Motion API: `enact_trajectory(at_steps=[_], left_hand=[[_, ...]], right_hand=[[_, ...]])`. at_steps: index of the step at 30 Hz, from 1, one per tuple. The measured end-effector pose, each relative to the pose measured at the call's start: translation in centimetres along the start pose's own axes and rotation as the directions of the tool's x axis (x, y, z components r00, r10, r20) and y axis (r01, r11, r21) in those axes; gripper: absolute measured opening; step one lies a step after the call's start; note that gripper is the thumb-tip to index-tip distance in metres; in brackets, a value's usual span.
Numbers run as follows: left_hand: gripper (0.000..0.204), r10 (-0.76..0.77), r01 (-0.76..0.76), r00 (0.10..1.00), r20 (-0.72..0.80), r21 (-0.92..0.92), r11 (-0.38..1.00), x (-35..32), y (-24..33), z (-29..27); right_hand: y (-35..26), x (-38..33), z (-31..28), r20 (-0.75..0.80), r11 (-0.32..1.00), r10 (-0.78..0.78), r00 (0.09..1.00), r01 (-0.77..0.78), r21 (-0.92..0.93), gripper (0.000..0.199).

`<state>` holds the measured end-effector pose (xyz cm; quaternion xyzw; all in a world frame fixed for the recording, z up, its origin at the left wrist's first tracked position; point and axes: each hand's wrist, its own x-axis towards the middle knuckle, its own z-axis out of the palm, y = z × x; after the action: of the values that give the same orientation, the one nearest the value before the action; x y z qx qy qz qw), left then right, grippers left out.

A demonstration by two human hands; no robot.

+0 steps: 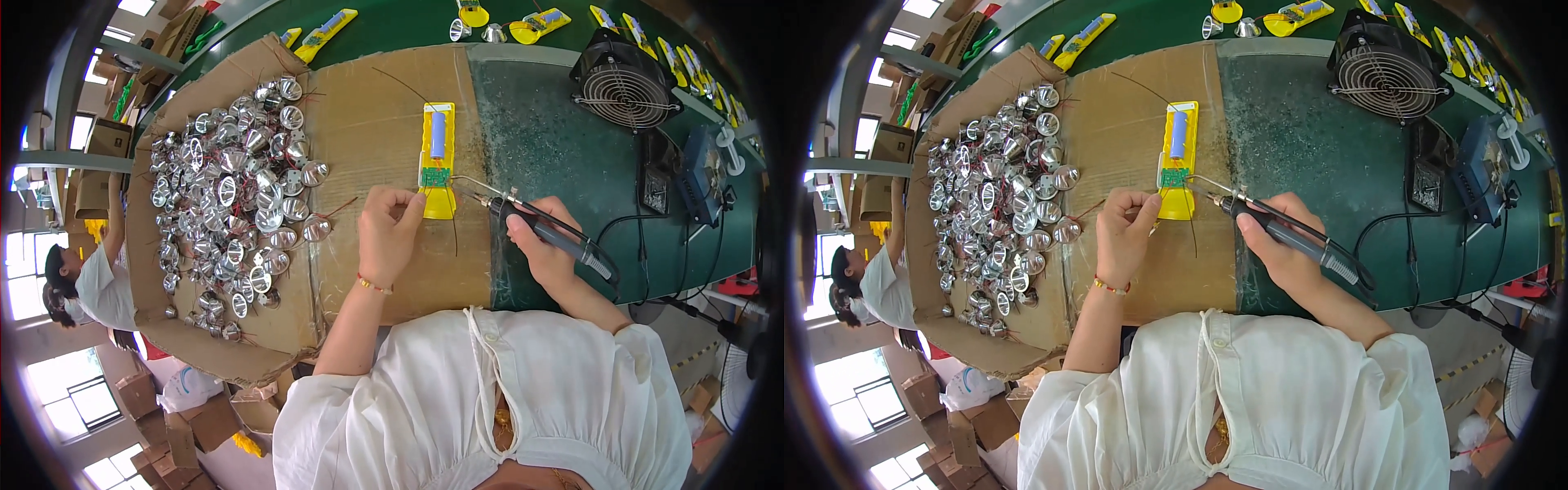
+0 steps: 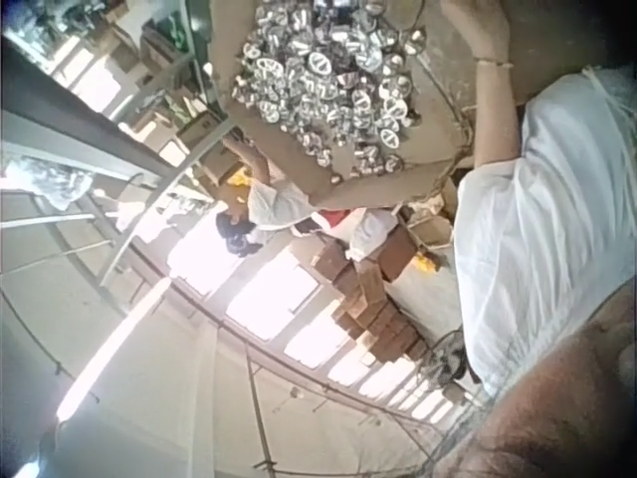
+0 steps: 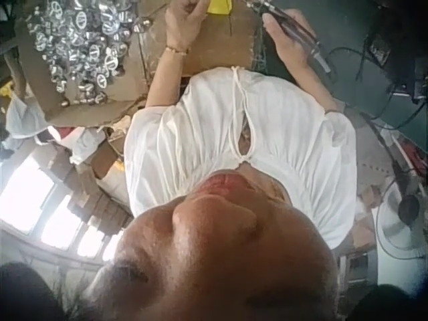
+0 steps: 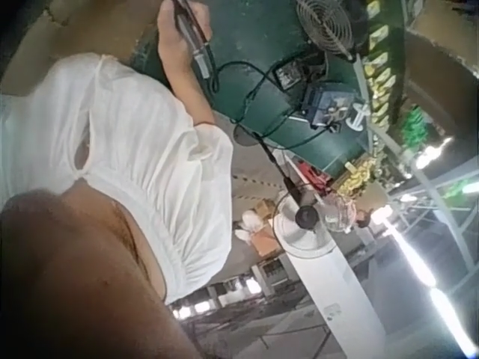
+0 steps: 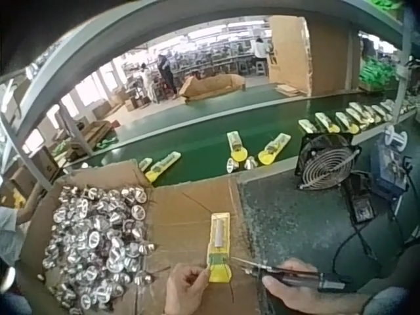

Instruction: Soldering wires onto circuit boards and assembling reflectors into flashlight housings on a factory line.

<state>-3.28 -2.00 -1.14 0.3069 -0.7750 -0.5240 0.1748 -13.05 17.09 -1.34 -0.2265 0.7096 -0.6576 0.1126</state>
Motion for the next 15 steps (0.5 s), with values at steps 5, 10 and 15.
enact_trajectory(at_steps=[5,10,15], left_hand=[[0.012,0.018,-0.018,1.000,0.025,0.009,1.000,0.09,-0.28,-0.09],[0.012,-0.030,0.031,0.999,0.041,-0.007,1.000,0.35,-0.23,-0.13],[0.012,-0.033,0.034,0.998,0.046,-0.020,0.999,0.45,-0.29,-0.16]], right_hand=[[-0.01,0.29,0.57,-0.004,1.000,0.018,1.000,-0.018,0.025,0.017],[-0.08,0.62,0.94,0.009,0.998,0.028,1.000,-0.028,0.062,0.015],[0.17,0.62,1.03,0.033,0.992,0.073,0.997,-0.076,0.104,0.014]])
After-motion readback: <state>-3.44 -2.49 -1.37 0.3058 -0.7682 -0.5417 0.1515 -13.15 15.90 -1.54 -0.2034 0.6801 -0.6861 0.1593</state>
